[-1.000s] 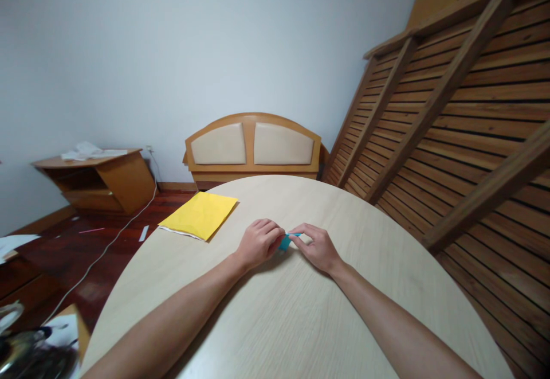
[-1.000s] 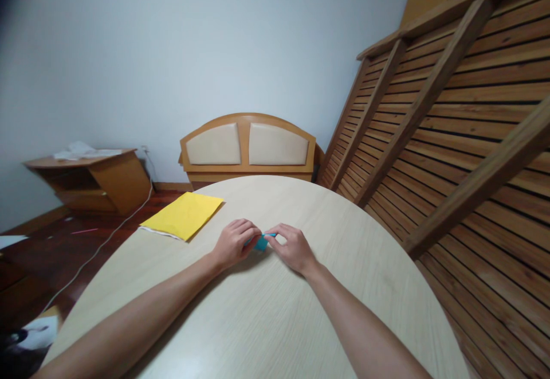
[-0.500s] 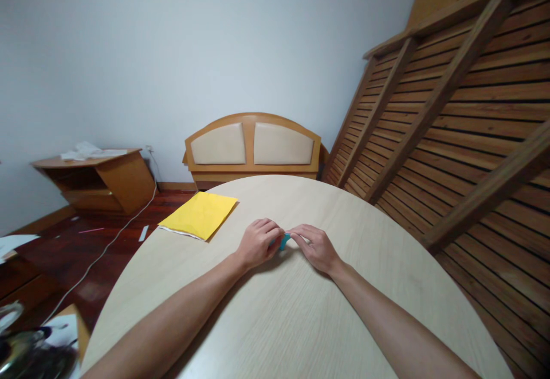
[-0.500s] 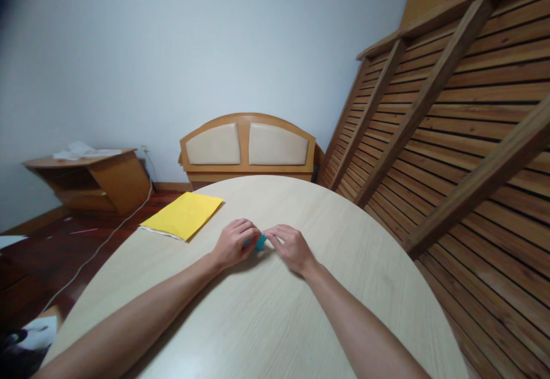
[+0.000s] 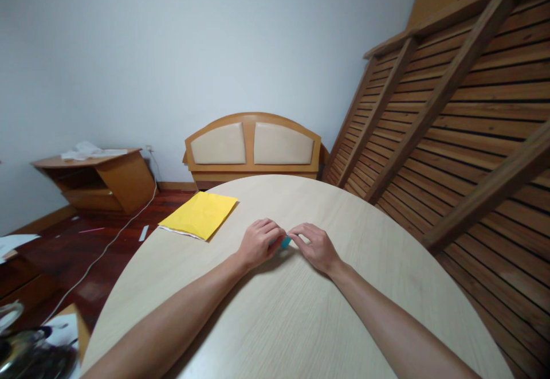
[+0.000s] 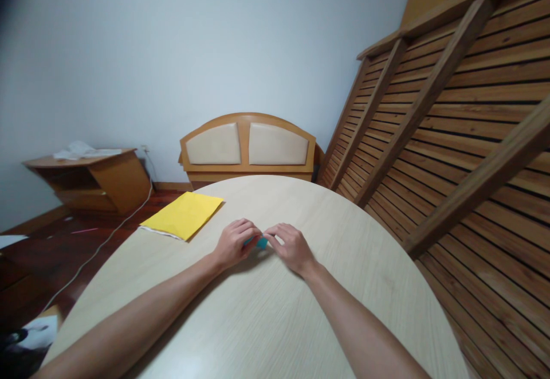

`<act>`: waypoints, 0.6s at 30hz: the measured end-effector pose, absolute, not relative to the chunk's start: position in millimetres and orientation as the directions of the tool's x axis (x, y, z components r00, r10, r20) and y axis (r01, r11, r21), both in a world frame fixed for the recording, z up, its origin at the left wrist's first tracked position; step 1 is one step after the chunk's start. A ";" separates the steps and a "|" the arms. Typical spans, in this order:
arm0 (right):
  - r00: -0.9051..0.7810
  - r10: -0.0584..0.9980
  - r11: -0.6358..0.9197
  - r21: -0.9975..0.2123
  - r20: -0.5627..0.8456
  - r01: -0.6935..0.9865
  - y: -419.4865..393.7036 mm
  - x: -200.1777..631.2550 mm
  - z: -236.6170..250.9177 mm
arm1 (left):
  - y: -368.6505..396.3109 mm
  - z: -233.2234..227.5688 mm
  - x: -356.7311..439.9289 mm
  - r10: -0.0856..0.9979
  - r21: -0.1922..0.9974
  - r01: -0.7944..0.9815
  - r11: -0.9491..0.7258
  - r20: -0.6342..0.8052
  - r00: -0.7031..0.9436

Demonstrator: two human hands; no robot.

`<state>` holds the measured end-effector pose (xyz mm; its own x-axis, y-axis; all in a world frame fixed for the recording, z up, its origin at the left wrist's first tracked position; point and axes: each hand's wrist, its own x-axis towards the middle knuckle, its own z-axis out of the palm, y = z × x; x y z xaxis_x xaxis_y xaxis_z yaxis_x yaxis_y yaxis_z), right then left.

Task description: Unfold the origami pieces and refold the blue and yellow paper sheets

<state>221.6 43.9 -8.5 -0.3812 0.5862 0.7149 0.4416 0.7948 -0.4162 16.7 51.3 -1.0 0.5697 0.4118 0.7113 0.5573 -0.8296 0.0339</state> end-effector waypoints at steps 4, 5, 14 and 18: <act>-0.324 0.591 0.781 -0.423 0.739 0.459 44.3 223.8 -7.7 | 53.9 -3.0 15.0 0.427 0.069 0.565 -0.822 0.730 0.533; -0.303 0.597 0.773 -0.433 0.742 0.463 44.6 224.4 -7.7 | 54.7 -3.8 14.3 0.435 0.076 0.571 -0.817 0.731 0.525; -0.187 0.704 0.687 -0.591 0.685 0.424 47.5 224.9 -11.0 | 57.0 -7.2 13.5 0.425 0.089 0.553 -0.829 0.742 0.518; -0.219 0.740 0.661 -0.630 0.635 0.407 45.5 222.1 -11.3 | 55.5 -5.0 16.2 0.397 0.086 0.519 -0.851 0.752 0.526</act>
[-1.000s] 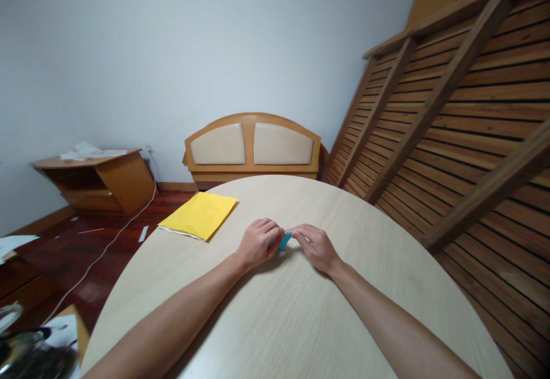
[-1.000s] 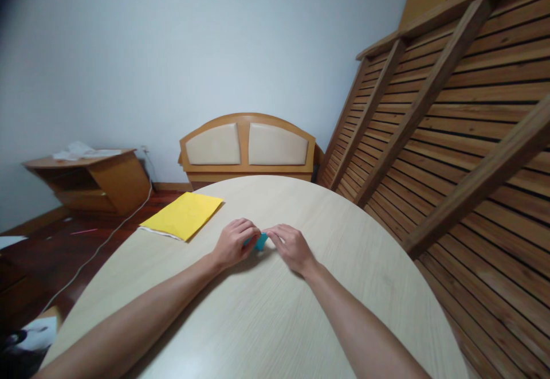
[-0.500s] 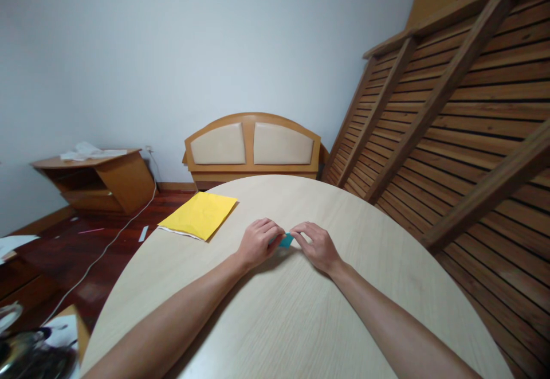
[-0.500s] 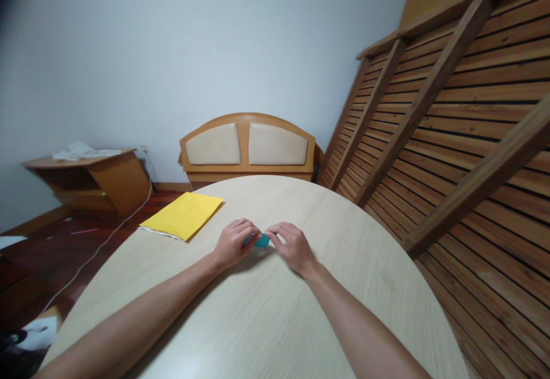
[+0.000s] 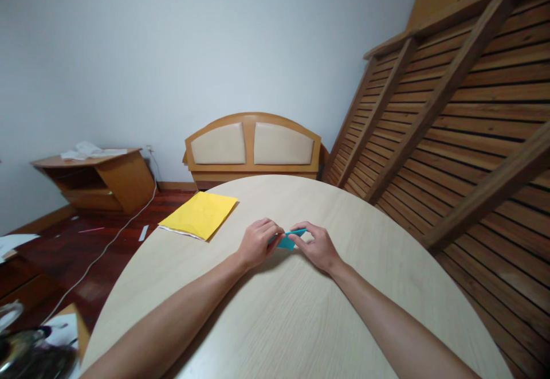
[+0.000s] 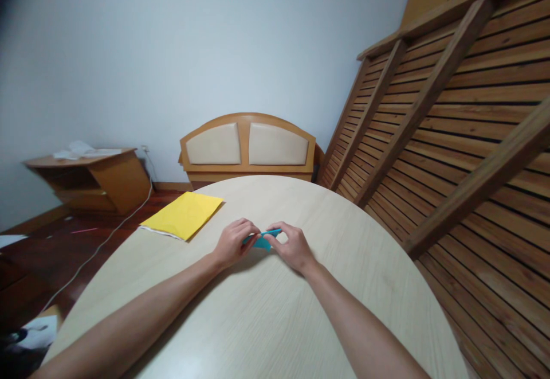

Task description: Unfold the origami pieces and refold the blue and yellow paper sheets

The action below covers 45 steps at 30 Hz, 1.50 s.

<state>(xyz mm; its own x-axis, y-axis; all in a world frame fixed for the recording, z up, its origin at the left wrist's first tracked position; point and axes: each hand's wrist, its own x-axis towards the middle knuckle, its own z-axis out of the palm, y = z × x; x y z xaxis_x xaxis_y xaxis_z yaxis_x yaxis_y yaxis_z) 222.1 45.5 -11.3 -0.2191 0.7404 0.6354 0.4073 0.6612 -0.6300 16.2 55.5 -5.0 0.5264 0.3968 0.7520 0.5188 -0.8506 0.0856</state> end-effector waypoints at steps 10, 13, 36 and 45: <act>-0.224 0.782 0.620 -0.687 0.582 0.379 43.3 221.8 -11.4 | 55.8 -6.4 16.6 0.435 0.119 0.533 -0.838 0.736 0.519; -0.196 0.807 0.588 -0.727 0.557 0.354 44.1 222.6 -11.9 | 57.2 -7.7 15.1 0.456 0.127 0.553 -0.824 0.729 0.511; 0.011 0.831 0.524 -0.789 0.556 0.320 60.2 234.2 -16.6 | 68.2 -14.9 4.2 0.535 0.166 0.632 -0.757 0.713 0.453; 0.070 0.836 0.510 -0.817 0.545 0.269 63.9 238.2 -17.1 | 68.1 -15.1 0.5 0.593 0.222 0.660 -0.718 0.691 0.413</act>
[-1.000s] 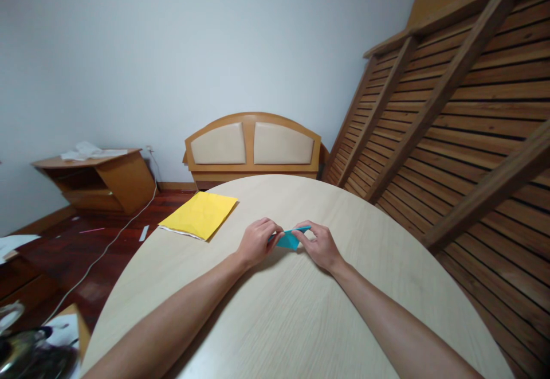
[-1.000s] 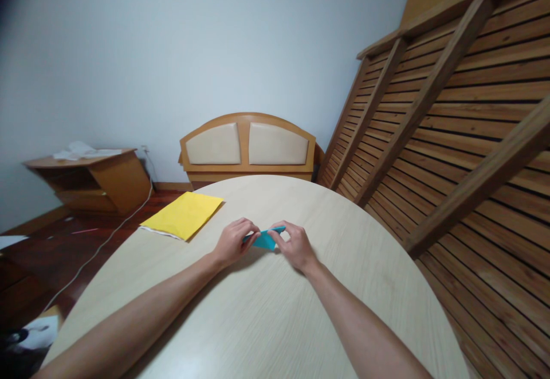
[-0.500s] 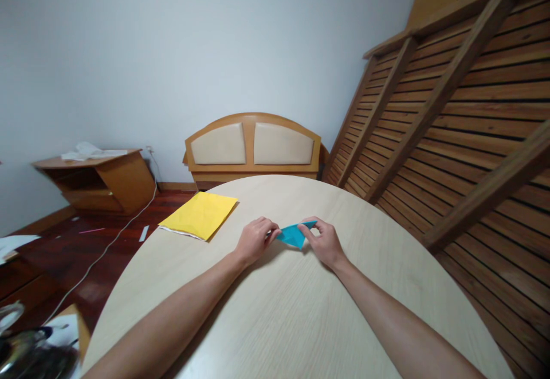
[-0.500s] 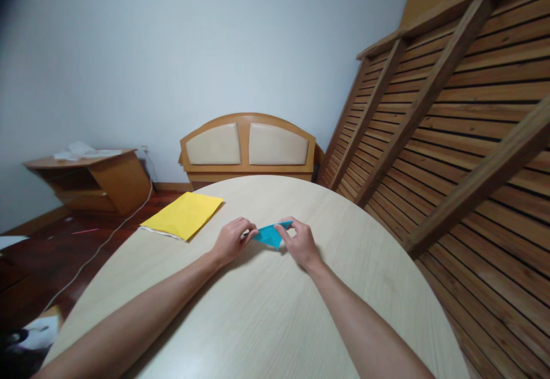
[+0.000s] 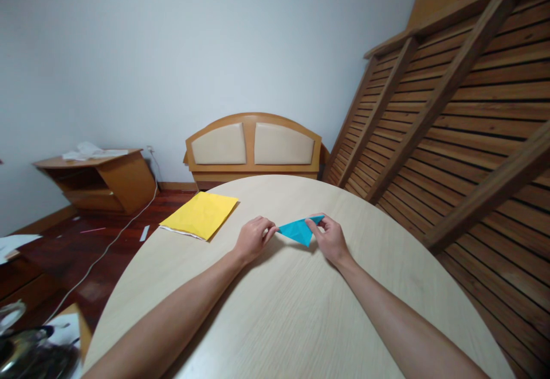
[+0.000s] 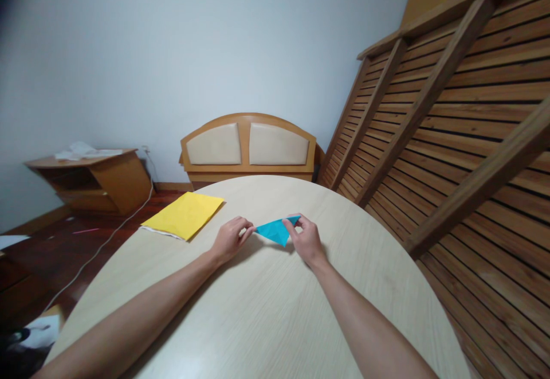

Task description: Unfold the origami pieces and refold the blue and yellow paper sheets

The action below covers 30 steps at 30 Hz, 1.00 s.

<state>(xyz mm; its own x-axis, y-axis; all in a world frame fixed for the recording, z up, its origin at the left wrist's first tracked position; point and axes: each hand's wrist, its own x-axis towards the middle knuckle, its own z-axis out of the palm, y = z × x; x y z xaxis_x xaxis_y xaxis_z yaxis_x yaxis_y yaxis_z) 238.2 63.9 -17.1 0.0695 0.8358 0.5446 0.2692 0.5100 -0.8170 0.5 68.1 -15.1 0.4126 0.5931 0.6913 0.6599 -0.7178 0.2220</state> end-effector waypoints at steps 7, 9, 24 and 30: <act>0.073 0.840 0.508 -0.827 0.537 0.241 66.7 241.3 -18.8 | 69.9 -17.6 -2.2 0.660 0.305 0.676 -0.671 0.661 0.357; 0.079 0.842 0.504 -0.830 0.534 0.239 68.0 243.0 -19.9 | 70.4 -17.7 -3.6 0.698 0.357 0.685 -0.635 0.645 0.312; -0.130 0.841 0.535 -0.770 0.525 0.348 52.5 227.3 -12.3 | 50.1 -5.8 15.9 0.621 0.354 0.540 -0.764 0.631 0.465; -0.209 0.837 0.546 -0.748 0.505 0.378 48.8 224.8 -12.0 | 51.5 -7.4 17.3 0.642 0.351 0.562 -0.749 0.591 0.487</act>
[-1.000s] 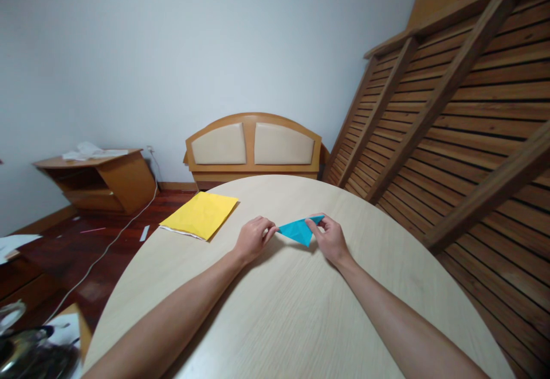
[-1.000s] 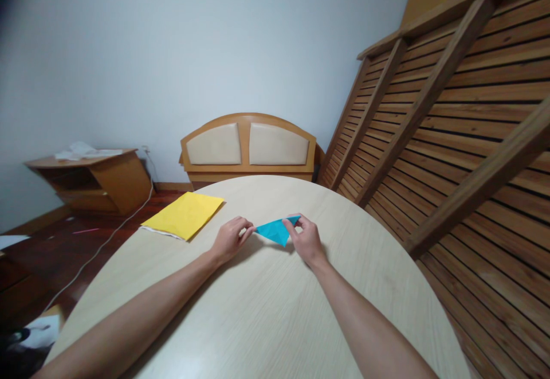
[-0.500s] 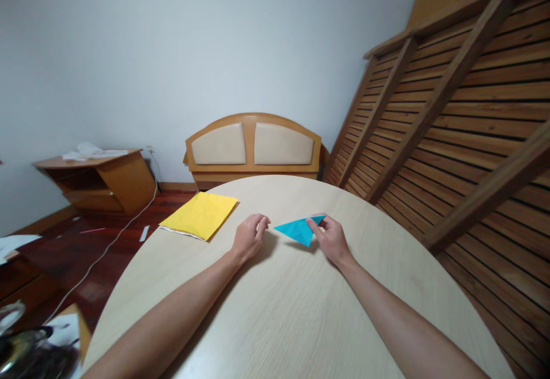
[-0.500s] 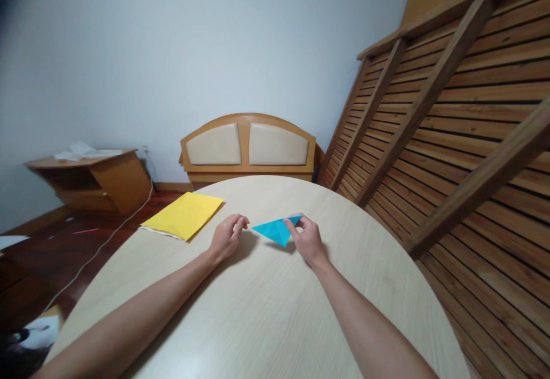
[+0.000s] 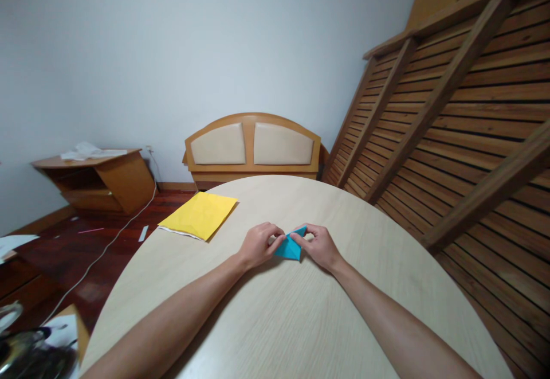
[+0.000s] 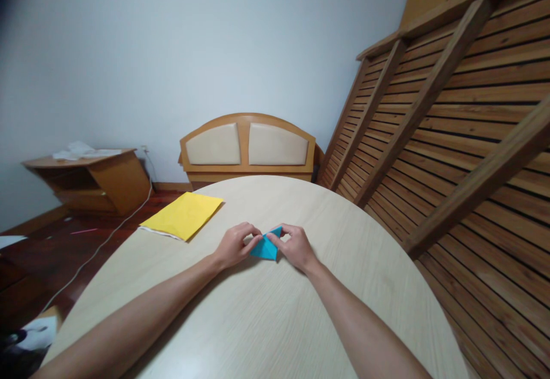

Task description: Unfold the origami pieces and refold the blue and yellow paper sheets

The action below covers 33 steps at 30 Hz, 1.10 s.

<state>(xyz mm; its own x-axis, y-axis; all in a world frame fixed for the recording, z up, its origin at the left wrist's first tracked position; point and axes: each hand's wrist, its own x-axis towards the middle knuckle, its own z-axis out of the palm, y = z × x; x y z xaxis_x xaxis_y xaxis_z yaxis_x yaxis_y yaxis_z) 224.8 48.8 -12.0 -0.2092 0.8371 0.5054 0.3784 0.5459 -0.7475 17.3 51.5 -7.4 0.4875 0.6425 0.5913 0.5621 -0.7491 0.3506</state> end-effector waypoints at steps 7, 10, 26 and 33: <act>-0.243 0.822 0.569 -0.743 0.515 0.353 48.1 224.4 -9.8 | 51.0 -9.0 17.8 0.664 0.417 0.521 -0.745 0.537 0.520; -0.276 0.823 0.568 -0.744 0.497 0.353 46.5 223.0 -9.8 | 50.4 -9.1 18.1 0.685 0.458 0.509 -0.729 0.513 0.518; -0.277 0.864 0.485 -0.841 0.420 0.240 48.9 219.9 -15.5 | 56.0 -10.0 16.6 0.765 0.622 0.444 -0.645 0.530 0.367; -0.350 0.855 0.489 -0.822 0.384 0.293 46.2 220.4 -13.0 | 60.3 -11.3 16.7 0.803 0.701 0.393 -0.595 0.532 0.268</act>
